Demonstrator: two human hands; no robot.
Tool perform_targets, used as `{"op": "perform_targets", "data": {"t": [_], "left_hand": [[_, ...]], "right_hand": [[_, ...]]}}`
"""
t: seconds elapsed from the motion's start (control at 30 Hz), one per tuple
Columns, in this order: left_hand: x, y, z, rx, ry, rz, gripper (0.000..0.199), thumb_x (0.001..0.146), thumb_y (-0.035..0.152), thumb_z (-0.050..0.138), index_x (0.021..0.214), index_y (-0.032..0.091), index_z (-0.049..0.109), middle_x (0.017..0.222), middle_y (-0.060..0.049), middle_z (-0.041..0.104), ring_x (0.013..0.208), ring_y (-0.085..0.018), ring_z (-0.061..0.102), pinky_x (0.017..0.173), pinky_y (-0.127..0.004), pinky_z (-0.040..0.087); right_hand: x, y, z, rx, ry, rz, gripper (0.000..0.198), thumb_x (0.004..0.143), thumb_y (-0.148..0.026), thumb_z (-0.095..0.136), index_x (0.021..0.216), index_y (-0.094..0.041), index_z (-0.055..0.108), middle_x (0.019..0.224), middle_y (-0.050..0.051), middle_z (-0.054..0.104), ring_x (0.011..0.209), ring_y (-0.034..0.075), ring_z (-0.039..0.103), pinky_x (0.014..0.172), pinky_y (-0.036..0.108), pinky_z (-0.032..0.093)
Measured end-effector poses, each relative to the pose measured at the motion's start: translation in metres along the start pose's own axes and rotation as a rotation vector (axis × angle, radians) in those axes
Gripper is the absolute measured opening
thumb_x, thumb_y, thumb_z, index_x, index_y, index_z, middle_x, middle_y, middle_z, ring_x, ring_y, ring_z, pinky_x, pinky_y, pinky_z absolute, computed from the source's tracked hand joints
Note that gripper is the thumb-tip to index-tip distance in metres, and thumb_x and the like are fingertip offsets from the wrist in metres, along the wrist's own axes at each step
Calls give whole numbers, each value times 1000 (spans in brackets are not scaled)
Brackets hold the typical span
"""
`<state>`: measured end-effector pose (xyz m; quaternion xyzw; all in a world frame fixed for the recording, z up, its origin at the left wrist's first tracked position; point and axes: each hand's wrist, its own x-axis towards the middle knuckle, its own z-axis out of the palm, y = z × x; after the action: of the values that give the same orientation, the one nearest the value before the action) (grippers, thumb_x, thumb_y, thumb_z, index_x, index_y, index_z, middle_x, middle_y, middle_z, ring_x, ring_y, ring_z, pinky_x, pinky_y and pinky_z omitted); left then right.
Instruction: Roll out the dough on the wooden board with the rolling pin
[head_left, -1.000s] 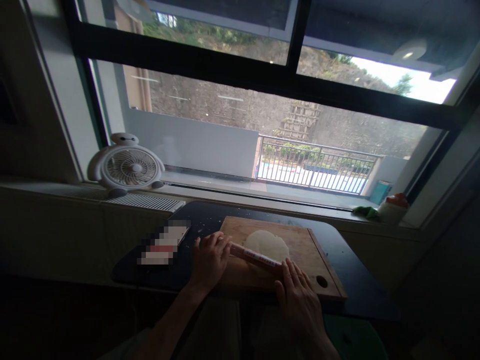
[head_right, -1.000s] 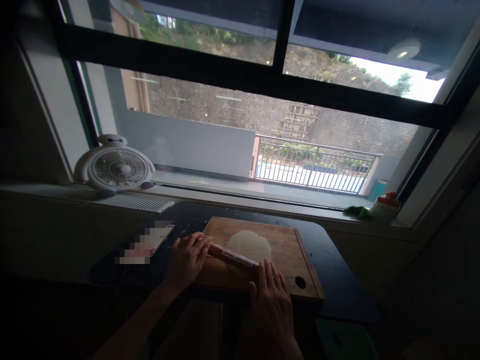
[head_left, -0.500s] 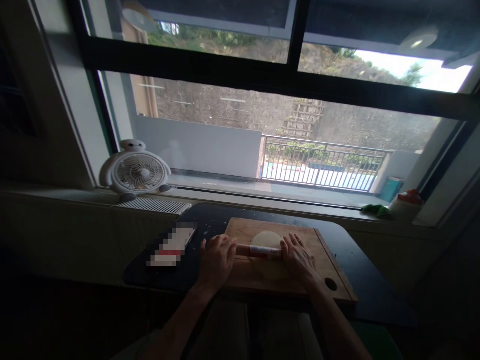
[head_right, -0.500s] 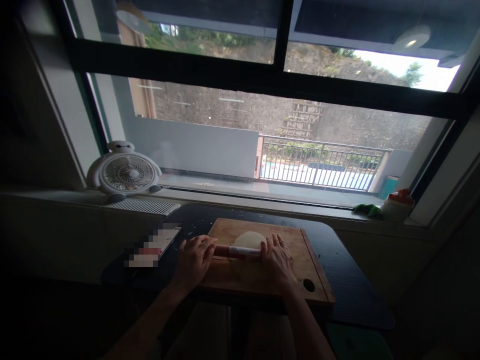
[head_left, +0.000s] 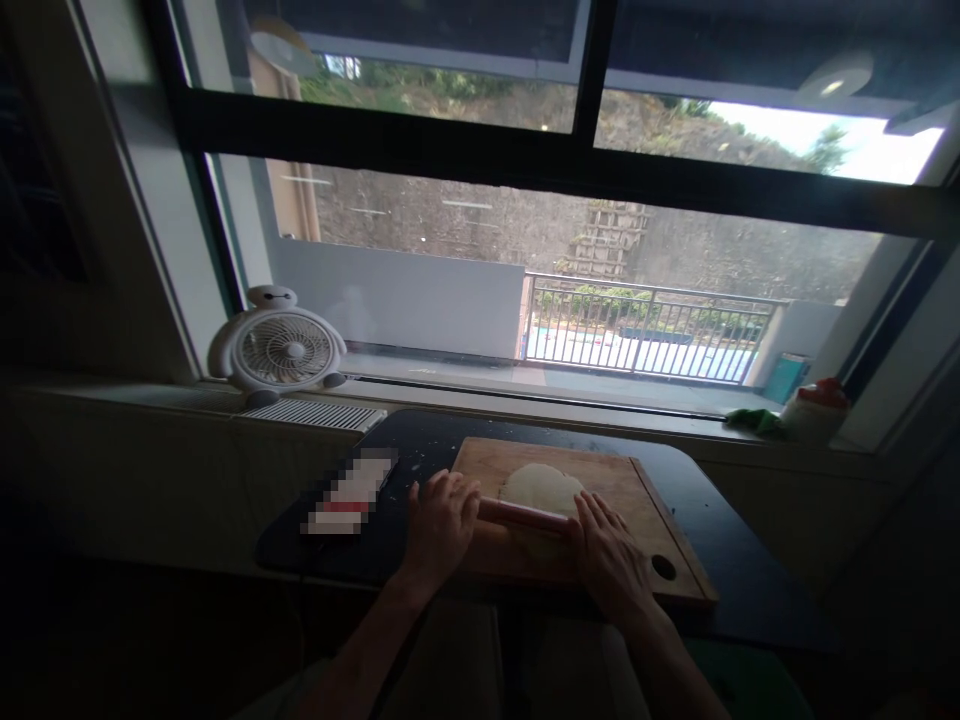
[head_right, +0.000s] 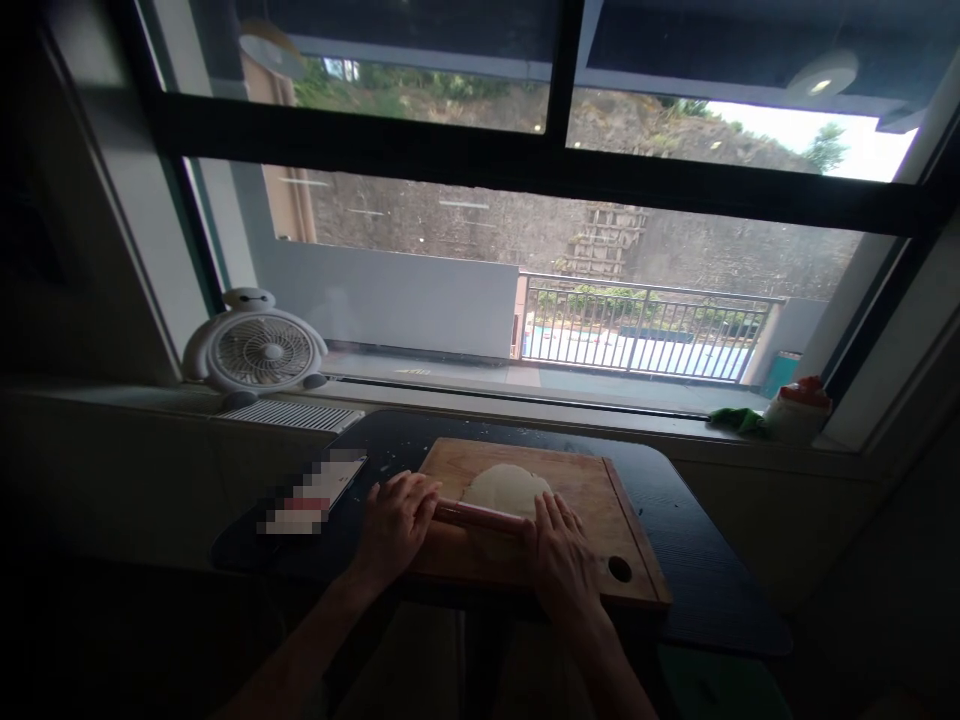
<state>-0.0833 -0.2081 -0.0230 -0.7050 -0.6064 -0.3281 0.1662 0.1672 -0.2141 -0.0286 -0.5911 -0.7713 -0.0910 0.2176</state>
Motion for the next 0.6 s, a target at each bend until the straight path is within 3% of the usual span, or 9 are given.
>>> {"op": "perform_targets", "data": {"t": [0.1,0.2,0.33,0.47,0.6], "left_hand": [[1,-1,-1,10,7,-2,28,92,33,39,105,27,63,116,-7,60,118,-28,44,100,-53,27],[2,-1,-1,8,17,-4,28,92,32,39,106,28,63,116,-6,61,119,-28,43,100,-54,26],[2,-1,1,-11,12,-4,29,92,32,39,109,27,62,115,-7,61,117,-27,44,100,-54,26],[-1,0,2,-17,3,-12,31,92,32,38,113,27,60,119,-7,59,121,-28,42,100,-55,26],[-2,1,2,-16,-13,-13,30,92,33,38,111,27,61,119,-7,59,122,-29,40,99,-55,28]], "right_hand": [[42,10,4,8,-83,59,48,97,-37,22,128,-16,52,138,7,44,135,20,25,108,37,26],[57,11,5,16,-115,94,47,98,-37,21,125,-17,54,138,8,44,135,20,26,107,37,27],[14,-1,2,5,-31,29,50,98,-40,20,130,-17,50,138,7,44,130,21,34,106,36,29],[-43,-15,1,-43,75,-77,52,96,-41,28,139,-14,38,147,8,29,135,22,24,110,39,23],[-43,-17,0,-43,55,-96,50,96,-39,28,139,-15,39,147,7,28,137,21,21,111,40,20]]}}
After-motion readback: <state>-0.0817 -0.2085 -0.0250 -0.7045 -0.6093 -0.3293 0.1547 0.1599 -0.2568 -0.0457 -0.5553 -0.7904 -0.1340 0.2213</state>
